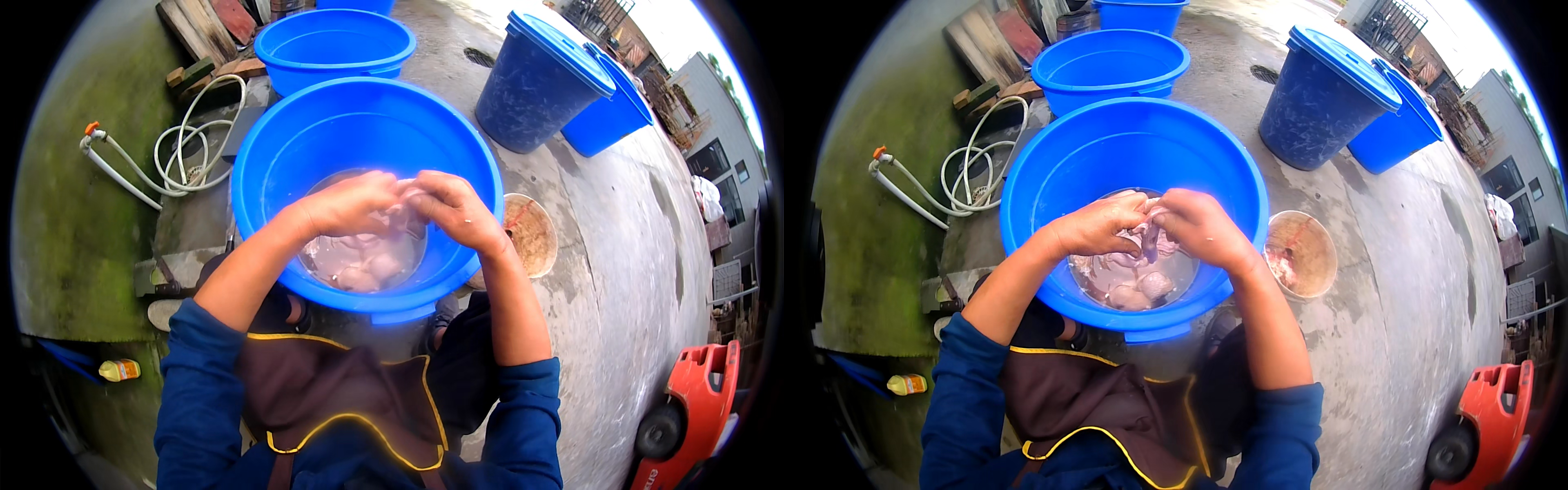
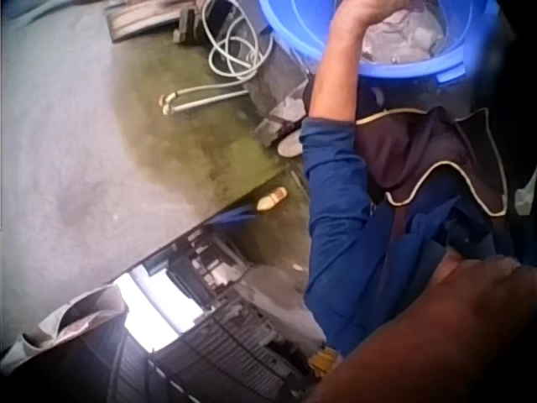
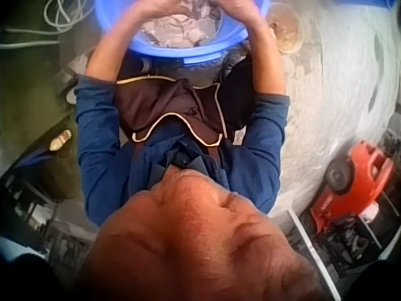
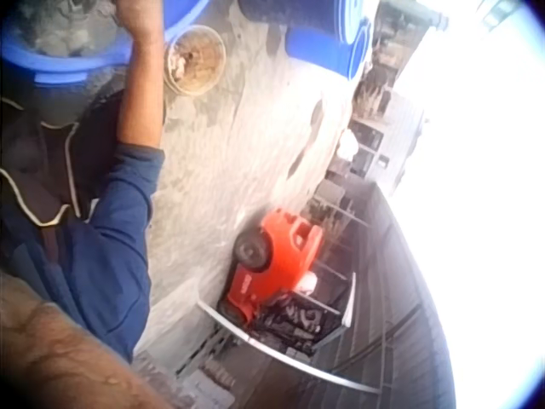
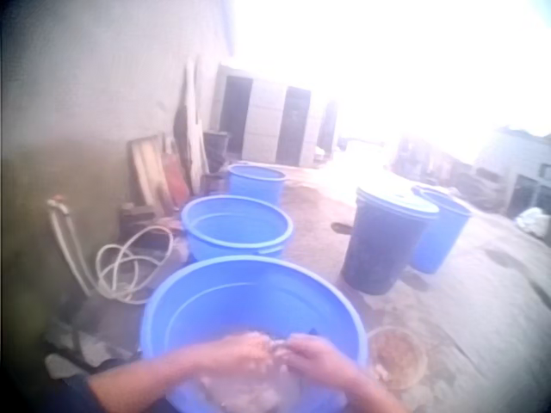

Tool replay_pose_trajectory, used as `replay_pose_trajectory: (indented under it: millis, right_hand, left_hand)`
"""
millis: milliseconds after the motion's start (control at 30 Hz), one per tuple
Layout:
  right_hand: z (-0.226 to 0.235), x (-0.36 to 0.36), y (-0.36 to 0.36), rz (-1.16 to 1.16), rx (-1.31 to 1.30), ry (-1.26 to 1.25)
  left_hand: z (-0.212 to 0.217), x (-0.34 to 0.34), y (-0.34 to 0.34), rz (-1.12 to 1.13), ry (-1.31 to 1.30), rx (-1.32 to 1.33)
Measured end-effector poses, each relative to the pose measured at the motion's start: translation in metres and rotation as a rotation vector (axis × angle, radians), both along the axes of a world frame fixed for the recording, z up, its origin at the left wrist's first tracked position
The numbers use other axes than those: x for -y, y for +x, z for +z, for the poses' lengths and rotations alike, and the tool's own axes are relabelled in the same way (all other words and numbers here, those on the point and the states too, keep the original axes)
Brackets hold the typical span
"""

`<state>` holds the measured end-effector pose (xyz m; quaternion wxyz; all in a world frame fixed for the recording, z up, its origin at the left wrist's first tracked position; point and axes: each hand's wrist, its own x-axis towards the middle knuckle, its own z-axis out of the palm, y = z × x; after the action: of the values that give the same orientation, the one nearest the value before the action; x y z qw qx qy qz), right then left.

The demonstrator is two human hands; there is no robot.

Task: The person sits on the ground and washes pieces of raw meat in a blue basin filled with water. They repeatedly lift, rinse, and squeeze the meat by hand, occasionally transferring pieces to a smaller bucket nearby.

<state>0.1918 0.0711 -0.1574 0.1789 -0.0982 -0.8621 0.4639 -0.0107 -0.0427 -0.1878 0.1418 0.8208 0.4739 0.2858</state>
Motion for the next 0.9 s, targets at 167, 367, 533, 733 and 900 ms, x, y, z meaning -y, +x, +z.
replay_pose_trajectory:
  millis: [167, 367, 533, 733, 900]
  right_hand:
    - [-0.001, -0.012, 0.01, -0.021, 0.07, -0.332]
    - [-0.02, -0.015, 0.004, 0.043, 0.008, -0.513]
    - [-0.021, -0.009, 0.0, 0.143, 0.069, -0.682]
    - [-0.018, 0.005, -0.007, 0.076, -0.025, -0.795]
    - [-0.011, 0.008, -0.014, 0.071, -0.272, -0.58]
  left_hand:
    - [0.011, 0.003, 0.013, 0.029, 0.103, -0.006]
    - [0.027, 0.007, 0.012, 0.053, 0.266, 0.102]
    - [0.035, 0.014, 0.005, -0.022, 0.129, 0.27]
    - [0.03, 0.016, -0.007, 0.105, -0.415, 0.917]
    - [0.015, 0.007, -0.005, 0.176, -0.413, 1.02]
